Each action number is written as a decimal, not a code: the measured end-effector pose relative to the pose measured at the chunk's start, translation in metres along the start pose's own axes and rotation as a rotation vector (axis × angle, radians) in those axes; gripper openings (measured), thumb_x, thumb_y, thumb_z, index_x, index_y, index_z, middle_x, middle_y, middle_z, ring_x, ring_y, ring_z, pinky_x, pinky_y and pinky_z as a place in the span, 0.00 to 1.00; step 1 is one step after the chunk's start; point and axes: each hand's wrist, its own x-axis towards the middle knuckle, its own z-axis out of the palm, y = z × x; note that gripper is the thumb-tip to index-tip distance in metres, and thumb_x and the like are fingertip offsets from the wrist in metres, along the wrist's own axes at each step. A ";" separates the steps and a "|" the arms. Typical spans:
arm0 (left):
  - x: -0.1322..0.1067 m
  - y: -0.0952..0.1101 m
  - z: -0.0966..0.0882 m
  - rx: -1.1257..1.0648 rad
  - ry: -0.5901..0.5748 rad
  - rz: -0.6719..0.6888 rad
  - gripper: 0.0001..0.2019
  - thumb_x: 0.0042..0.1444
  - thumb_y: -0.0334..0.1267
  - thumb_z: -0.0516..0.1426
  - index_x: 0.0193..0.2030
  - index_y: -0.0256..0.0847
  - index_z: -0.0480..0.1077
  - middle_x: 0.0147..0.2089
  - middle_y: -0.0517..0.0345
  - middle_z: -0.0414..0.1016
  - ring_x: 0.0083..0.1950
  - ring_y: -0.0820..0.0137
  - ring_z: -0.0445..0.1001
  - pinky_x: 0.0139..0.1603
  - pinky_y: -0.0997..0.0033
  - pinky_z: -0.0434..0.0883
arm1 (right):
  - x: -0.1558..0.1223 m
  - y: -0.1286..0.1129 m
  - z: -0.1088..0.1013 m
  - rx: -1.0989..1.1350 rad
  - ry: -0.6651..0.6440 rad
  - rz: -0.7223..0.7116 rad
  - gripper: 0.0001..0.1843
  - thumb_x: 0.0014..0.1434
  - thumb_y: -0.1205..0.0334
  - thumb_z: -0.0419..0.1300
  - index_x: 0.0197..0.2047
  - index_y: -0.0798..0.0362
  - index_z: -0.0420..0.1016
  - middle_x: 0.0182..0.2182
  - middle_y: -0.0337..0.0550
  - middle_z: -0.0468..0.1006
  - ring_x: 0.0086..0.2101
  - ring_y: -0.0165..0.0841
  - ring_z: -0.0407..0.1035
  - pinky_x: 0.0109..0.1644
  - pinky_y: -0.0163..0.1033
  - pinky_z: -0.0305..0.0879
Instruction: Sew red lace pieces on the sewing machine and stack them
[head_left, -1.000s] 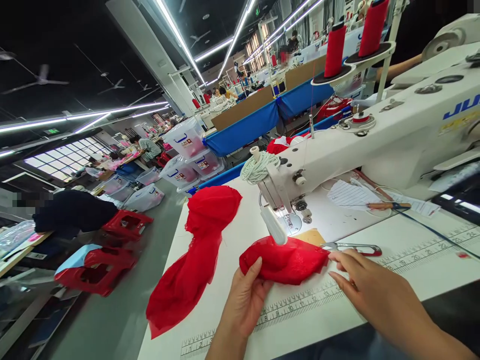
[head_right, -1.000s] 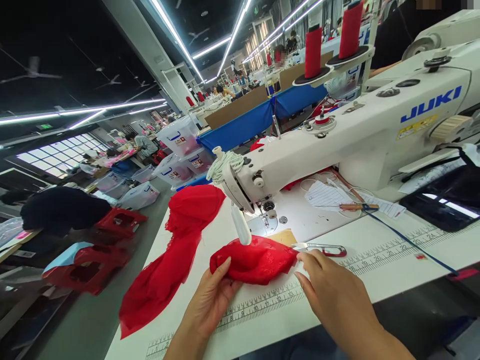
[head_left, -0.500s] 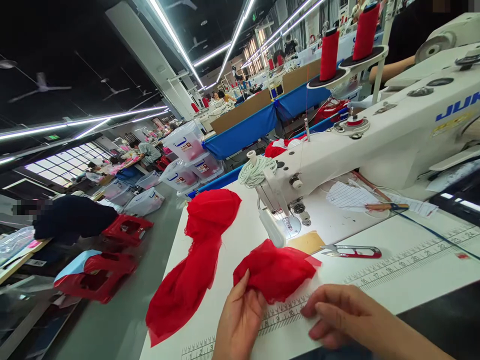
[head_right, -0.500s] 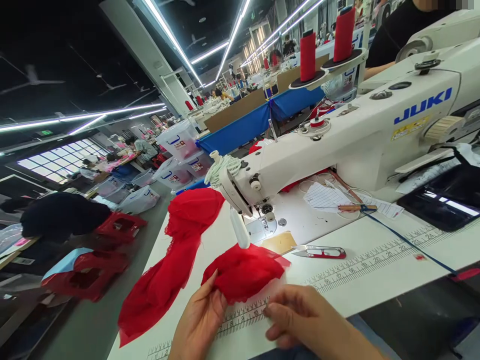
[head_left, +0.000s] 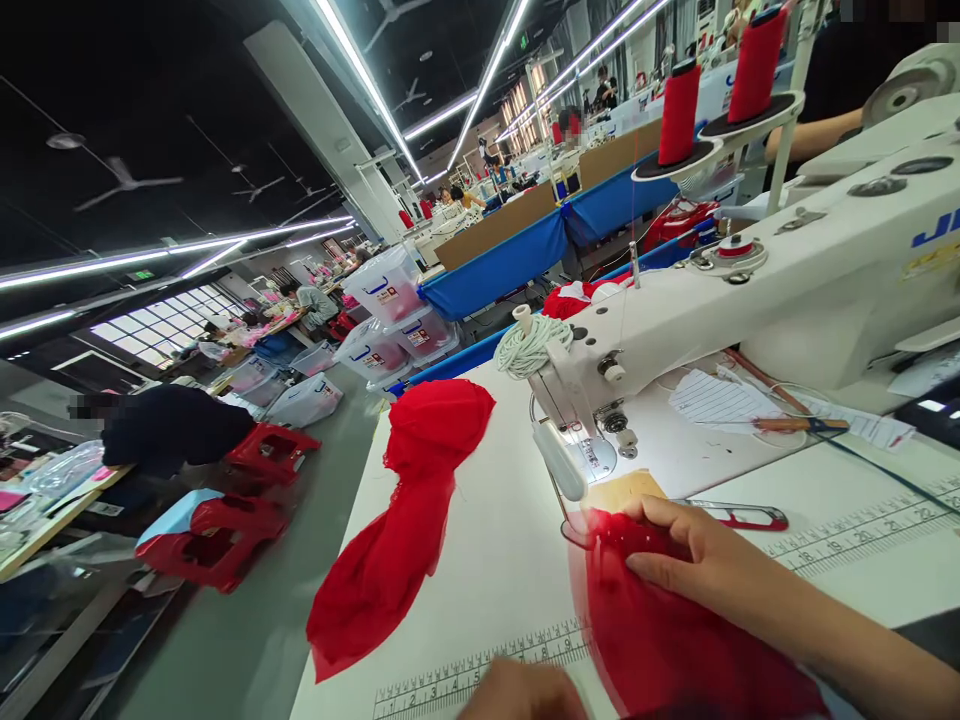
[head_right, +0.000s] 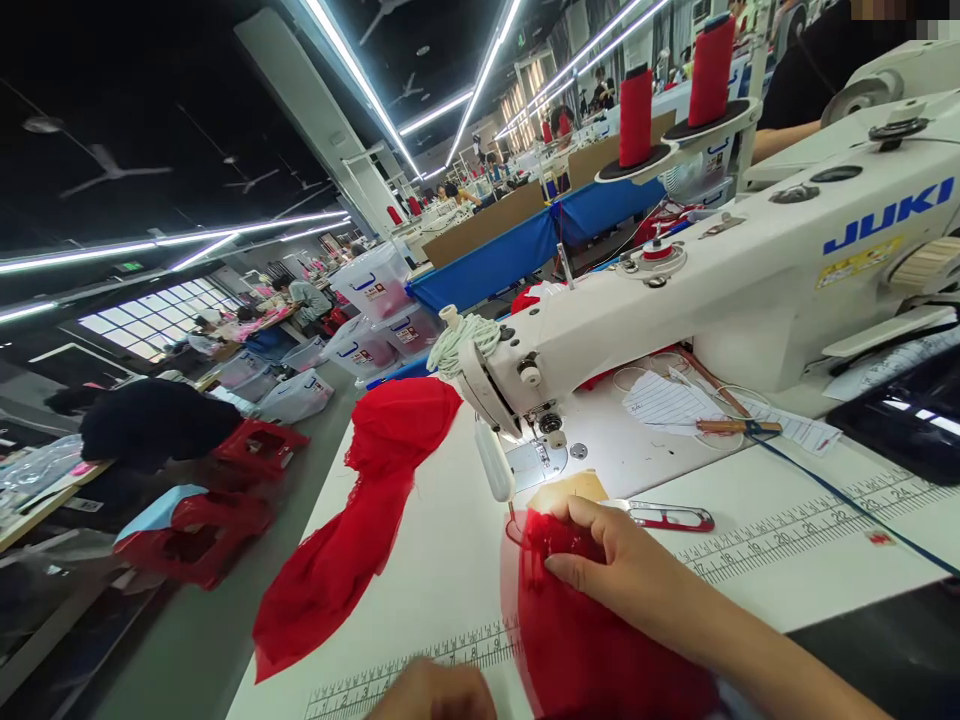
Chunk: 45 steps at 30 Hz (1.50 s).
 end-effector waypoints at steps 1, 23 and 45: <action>0.007 0.008 0.000 0.030 0.059 0.015 0.08 0.52 0.39 0.63 0.34 0.37 0.72 0.36 0.58 0.72 0.41 0.66 0.72 0.38 0.70 0.69 | 0.001 -0.002 -0.004 -0.122 -0.014 -0.021 0.15 0.58 0.50 0.59 0.44 0.49 0.73 0.38 0.39 0.78 0.40 0.38 0.72 0.44 0.40 0.67; 0.090 0.053 0.018 -0.433 -0.032 0.165 0.16 0.41 0.46 0.68 0.29 0.34 0.74 0.25 0.61 0.71 0.26 0.77 0.67 0.32 0.76 0.65 | 0.018 0.014 -0.008 -0.823 0.454 -0.489 0.10 0.62 0.54 0.52 0.39 0.46 0.73 0.40 0.44 0.73 0.42 0.39 0.69 0.44 0.44 0.67; 0.093 0.048 0.014 -0.551 -0.063 0.087 0.19 0.38 0.48 0.70 0.27 0.34 0.71 0.25 0.62 0.67 0.28 0.77 0.64 0.35 0.74 0.64 | -0.024 0.040 -0.091 -1.125 0.494 -0.309 0.13 0.59 0.49 0.53 0.35 0.47 0.73 0.33 0.47 0.78 0.34 0.45 0.74 0.36 0.49 0.68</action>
